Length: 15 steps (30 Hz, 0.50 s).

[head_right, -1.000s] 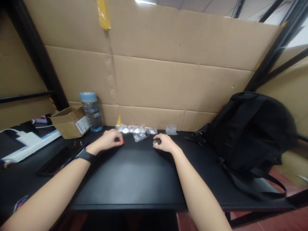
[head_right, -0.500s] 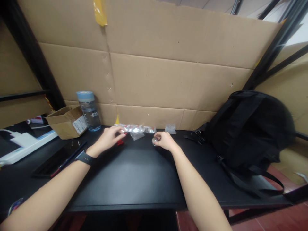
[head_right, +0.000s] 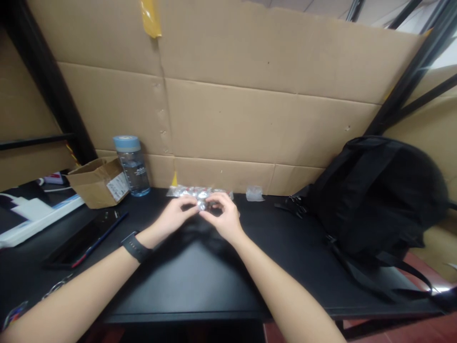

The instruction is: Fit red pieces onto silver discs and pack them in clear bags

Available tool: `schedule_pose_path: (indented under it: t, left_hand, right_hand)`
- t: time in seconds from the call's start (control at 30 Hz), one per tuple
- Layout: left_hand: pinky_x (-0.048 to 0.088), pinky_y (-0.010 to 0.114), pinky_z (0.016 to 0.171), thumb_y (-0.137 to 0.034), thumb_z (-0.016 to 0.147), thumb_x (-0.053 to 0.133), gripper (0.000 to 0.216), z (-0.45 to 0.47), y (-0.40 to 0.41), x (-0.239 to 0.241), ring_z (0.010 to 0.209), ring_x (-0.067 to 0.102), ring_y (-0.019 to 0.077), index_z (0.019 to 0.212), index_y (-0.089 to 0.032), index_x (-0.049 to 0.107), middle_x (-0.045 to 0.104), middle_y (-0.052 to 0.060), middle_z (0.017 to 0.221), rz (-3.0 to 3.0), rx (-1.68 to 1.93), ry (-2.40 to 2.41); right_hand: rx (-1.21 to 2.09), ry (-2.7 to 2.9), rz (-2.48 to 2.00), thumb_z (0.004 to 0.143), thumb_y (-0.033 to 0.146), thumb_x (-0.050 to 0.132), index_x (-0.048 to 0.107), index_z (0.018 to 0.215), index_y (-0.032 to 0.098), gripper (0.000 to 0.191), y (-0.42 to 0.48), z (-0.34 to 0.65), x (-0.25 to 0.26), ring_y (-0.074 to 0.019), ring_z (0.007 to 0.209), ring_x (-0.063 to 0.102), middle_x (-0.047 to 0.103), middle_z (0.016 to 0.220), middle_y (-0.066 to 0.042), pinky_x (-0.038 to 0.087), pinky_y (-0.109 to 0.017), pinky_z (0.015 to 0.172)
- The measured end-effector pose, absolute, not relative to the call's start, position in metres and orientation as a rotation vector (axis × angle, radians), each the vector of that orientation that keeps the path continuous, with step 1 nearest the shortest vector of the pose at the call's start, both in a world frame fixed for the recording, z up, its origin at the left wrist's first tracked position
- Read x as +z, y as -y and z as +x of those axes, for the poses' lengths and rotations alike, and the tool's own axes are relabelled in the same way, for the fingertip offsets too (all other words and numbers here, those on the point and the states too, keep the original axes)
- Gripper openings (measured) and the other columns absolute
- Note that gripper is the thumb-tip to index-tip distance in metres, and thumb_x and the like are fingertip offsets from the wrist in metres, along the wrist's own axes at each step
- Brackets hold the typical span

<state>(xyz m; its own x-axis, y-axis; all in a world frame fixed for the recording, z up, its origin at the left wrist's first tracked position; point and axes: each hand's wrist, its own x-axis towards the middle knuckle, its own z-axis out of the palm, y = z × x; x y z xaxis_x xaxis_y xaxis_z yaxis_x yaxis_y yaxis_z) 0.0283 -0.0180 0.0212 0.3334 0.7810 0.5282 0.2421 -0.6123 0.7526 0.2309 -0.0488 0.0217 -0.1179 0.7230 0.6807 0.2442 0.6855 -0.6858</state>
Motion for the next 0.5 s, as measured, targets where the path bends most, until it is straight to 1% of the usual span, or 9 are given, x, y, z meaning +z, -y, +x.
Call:
schedule_pose_path:
  t: [0.1, 0.23, 0.33, 0.5]
  left_hand:
    - [0.044, 0.041, 0.104, -0.036, 0.089, 0.072, 0.016, 0.0321, 0.0219, 0.0235, 0.107, 0.065, 0.0251, 0.091, -0.021, 0.078, 0.072, 0.007, 0.107, 2.013, 1.274, -0.881]
    - [0.043, 0.041, 0.104, -0.034, 0.089, 0.071, 0.014, 0.0344, 0.0246, 0.0227, 0.106, 0.063, 0.0248, 0.09, -0.022, 0.078, 0.068, 0.007, 0.107, 2.036, 1.282, -0.904]
    - [0.043, 0.041, 0.104, -0.031, 0.088, 0.069, 0.012, 0.0361, 0.0258, 0.0192, 0.109, 0.061, 0.0252, 0.088, -0.022, 0.077, 0.066, 0.006, 0.108, 2.093, 1.309, -0.969]
    - [0.043, 0.04, 0.105, -0.028, 0.089, 0.065, 0.013, 0.0388, 0.0277, 0.0161, 0.11, 0.059, 0.0247, 0.091, -0.022, 0.077, 0.063, 0.007, 0.109, 2.102, 1.359, -0.989]
  right_hand:
    - [0.528, 1.655, -0.767, 0.076, 0.031, 0.085, 0.072, 0.103, 0.024, 0.031, 0.0518, 0.2265, 0.0215, -0.0233, 0.108, 0.067, 0.069, 0.115, -0.008, 0.056, -0.036, 0.091]
    - [0.598, 1.627, -0.79, 0.076, 0.033, 0.086, 0.07, 0.108, 0.024, 0.037, 0.0544, 0.2258, 0.0223, -0.0233, 0.105, 0.068, 0.072, 0.113, -0.007, 0.055, -0.038, 0.092]
    - [0.642, 1.619, -0.804, 0.074, 0.034, 0.087, 0.07, 0.109, 0.023, 0.04, 0.0551, 0.2259, 0.0218, -0.0235, 0.104, 0.069, 0.073, 0.11, -0.007, 0.055, -0.036, 0.088]
    - [0.663, 1.603, -0.812, 0.072, 0.033, 0.088, 0.072, 0.105, 0.023, 0.039, 0.0541, 0.2261, 0.0206, -0.023, 0.099, 0.069, 0.073, 0.108, -0.007, 0.056, -0.034, 0.08]
